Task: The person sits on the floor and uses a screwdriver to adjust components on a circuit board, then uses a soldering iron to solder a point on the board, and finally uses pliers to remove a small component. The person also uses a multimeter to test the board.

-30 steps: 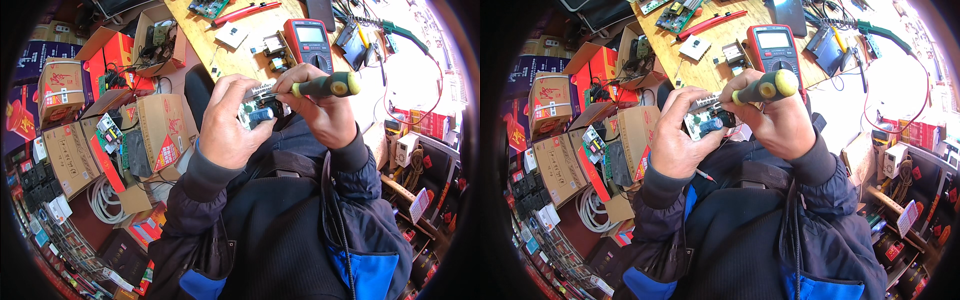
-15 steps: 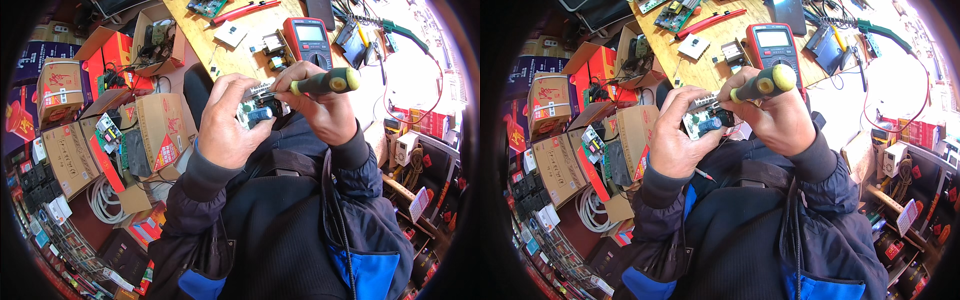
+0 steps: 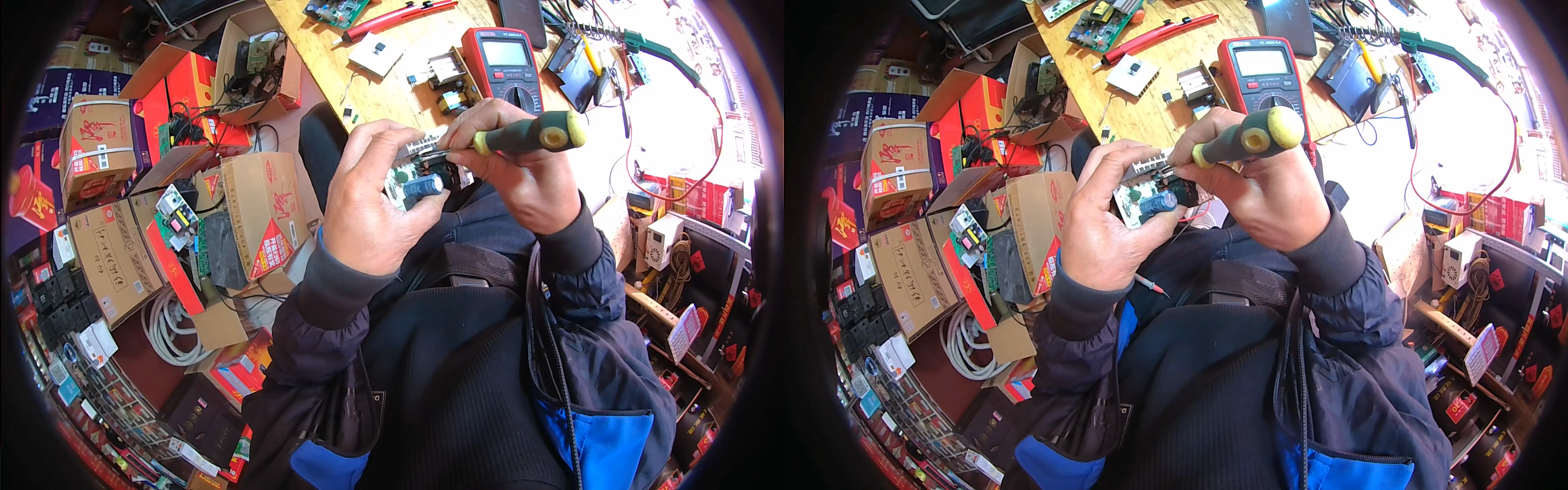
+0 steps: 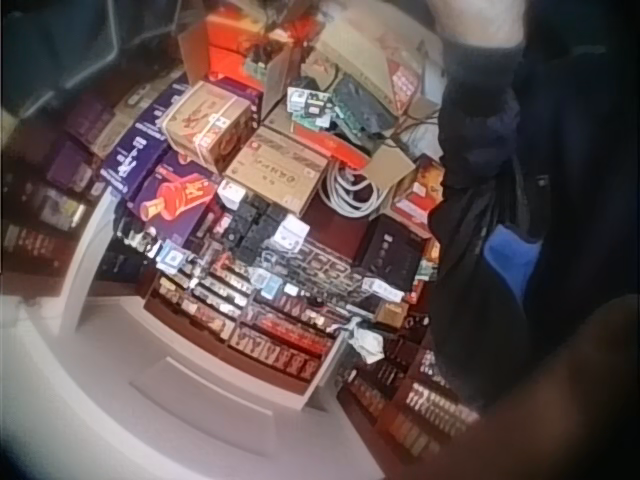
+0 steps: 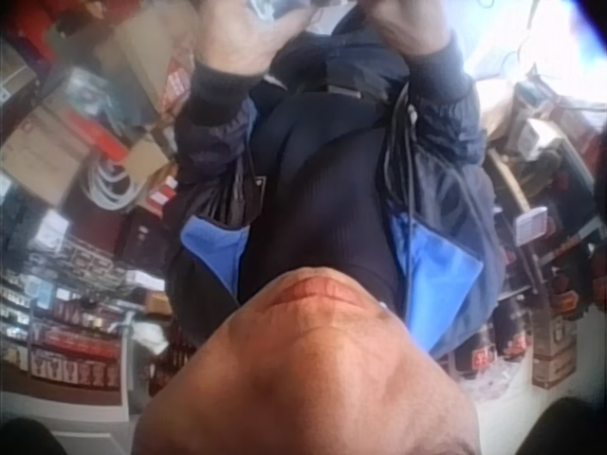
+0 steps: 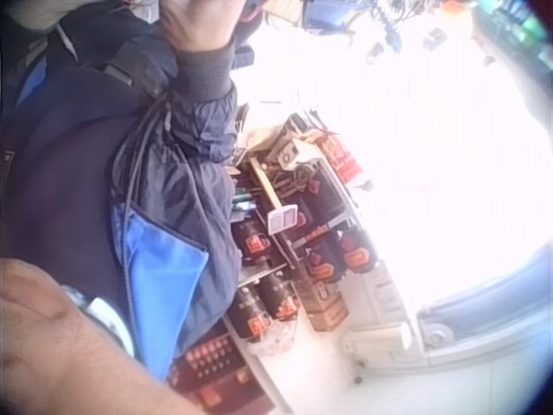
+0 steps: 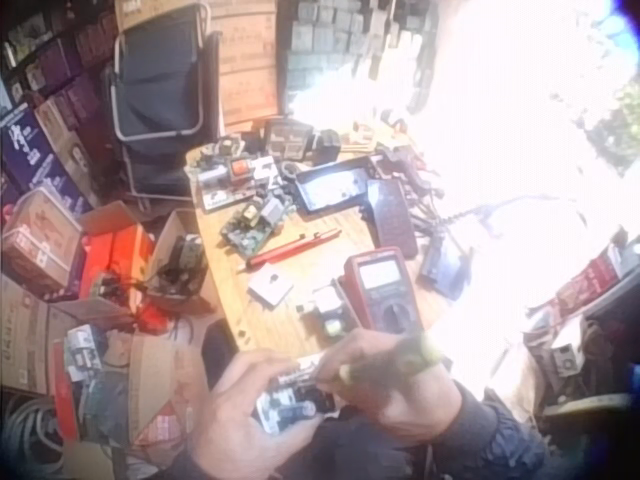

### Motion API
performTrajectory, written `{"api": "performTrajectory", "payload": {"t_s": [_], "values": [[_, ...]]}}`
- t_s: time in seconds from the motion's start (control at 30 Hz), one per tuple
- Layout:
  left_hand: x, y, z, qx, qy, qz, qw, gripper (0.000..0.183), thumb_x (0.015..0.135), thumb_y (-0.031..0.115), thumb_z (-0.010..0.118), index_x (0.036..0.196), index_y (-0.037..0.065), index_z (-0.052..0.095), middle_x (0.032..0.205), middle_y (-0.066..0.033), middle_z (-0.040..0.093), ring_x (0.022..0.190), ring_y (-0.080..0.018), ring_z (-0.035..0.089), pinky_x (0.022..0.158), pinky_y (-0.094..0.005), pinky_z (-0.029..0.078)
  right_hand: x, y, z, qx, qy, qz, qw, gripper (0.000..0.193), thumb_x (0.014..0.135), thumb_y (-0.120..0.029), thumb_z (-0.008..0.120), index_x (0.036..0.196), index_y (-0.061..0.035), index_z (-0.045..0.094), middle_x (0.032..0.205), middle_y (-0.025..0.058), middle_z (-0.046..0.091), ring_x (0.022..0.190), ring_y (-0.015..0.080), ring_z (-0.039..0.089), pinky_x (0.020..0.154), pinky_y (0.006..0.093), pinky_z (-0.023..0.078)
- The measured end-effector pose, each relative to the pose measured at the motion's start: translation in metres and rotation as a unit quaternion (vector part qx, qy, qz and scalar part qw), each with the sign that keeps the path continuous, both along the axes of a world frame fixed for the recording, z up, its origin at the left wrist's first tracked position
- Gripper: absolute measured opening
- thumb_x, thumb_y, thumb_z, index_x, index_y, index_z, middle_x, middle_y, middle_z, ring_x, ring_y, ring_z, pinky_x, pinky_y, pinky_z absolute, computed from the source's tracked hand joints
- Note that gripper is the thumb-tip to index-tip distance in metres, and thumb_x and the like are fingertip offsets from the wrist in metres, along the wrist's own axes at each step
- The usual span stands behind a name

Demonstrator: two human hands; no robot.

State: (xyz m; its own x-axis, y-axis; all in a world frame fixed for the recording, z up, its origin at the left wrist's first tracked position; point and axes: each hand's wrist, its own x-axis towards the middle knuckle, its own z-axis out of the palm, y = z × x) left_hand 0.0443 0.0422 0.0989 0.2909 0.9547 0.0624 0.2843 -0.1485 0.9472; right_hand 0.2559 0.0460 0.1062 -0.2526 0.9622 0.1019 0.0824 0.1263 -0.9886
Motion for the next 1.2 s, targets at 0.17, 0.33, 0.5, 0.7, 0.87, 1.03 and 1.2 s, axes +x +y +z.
{"api": "performTrajectory", "payload": {"t_s": [0.17, 0.33, 0.5, 0.7, 0.87, 1.03, 1.2], "values": [[-0.001, -0.001, 0.000, -0.010, -0.009, 0.002, 1.000, 0.053, 0.074, 0.001, 0.085, 0.124, 0.001, 0.065, 0.125, -0.0123, 0.062, 0.117, -0.0246, 0.065, 0.103, -0.0346, 0.050, -0.002, 0.002, 0.001, -0.001, -0.009, -0.003, 1.000, 0.012, 0.095, 0.006, 0.071, 0.105, -0.0005, 0.070, 0.099, 0.0047, 0.070, 0.096, 0.0151, 0.067, 0.088, 0.0303, 0.054], [-0.003, -0.002, 0.000, -0.014, -0.013, 0.005, 1.000, 0.054, 0.074, 0.000, 0.085, 0.124, 0.000, 0.065, 0.125, -0.0125, 0.063, 0.117, -0.0247, 0.065, 0.103, -0.0347, 0.050, -0.004, 0.003, 0.003, 0.035, -0.051, -0.001, 0.998, 0.011, 0.095, 0.006, 0.070, 0.103, -0.0008, 0.070, 0.097, 0.0042, 0.070, 0.096, 0.0147, 0.067, 0.088, 0.0304, 0.054], [-0.004, 0.000, 0.000, -0.020, -0.014, -0.001, 1.000, 0.055, 0.074, 0.000, 0.085, 0.125, 0.000, 0.065, 0.125, -0.0122, 0.063, 0.117, -0.0246, 0.065, 0.103, -0.0346, 0.050, -0.003, -0.004, 0.008, -0.027, -0.028, -0.017, 0.999, 0.014, 0.094, 0.009, 0.071, 0.105, -0.0004, 0.068, 0.107, 0.0083, 0.068, 0.104, 0.0174, 0.065, 0.094, 0.0315, 0.052], [-0.003, 0.000, 0.001, -0.015, -0.009, 0.000, 1.000, 0.055, 0.073, 0.000, 0.085, 0.125, 0.001, 0.065, 0.125, -0.0119, 0.063, 0.117, -0.0245, 0.065, 0.103, -0.0347, 0.050, -0.004, -0.011, 0.005, 0.003, 0.013, -0.053, 0.998, 0.013, 0.095, 0.008, 0.069, 0.106, 0.0011, 0.069, 0.103, 0.0063, 0.070, 0.096, 0.0138, 0.068, 0.087, 0.0281, 0.055], [-0.001, 0.000, 0.001, -0.023, -0.008, 0.001, 1.000, 0.056, 0.073, 0.000, 0.085, 0.125, 0.002, 0.065, 0.125, -0.0121, 0.062, 0.118, -0.0249, 0.065, 0.103, -0.0353, 0.051, -0.006, -0.013, 0.001, 0.046, 0.002, -0.053, 0.998, 0.013, 0.095, 0.008, 0.070, 0.106, 0.0012, 0.069, 0.104, 0.0063, 0.070, 0.096, 0.0141, 0.068, 0.088, 0.0291, 0.055], [0.000, 0.000, 0.001, -0.016, -0.008, -0.002, 1.000, 0.056, 0.073, 0.000, 0.085, 0.125, 0.002, 0.065, 0.126, -0.0122, 0.062, 0.118, -0.0253, 0.065, 0.104, -0.0354, 0.050, -0.006, -0.012, -0.002, 0.029, 0.012, -0.049, 0.998, 0.014, 0.094, 0.008, 0.071, 0.106, 0.0003, 0.070, 0.104, 0.0063, 0.071, 0.097, 0.0147, 0.068, 0.089, 0.0293, 0.055], [0.000, 0.000, 0.000, -0.013, -0.005, 0.001, 1.000, 0.056, 0.073, 0.000, 0.085, 0.125, 0.002, 0.065, 0.126, -0.0124, 0.062, 0.118, -0.0253, 0.065, 0.104, -0.0355, 0.050, -0.004, -0.011, -0.002, 0.028, 0.000, -0.050, 0.998, 0.016, 0.094, 0.009, 0.071, 0.107, 0.0002, 0.070, 0.103, 0.0061, 0.072, 0.098, 0.0148, 0.069, 0.090, 0.0295, 0.056]]}}
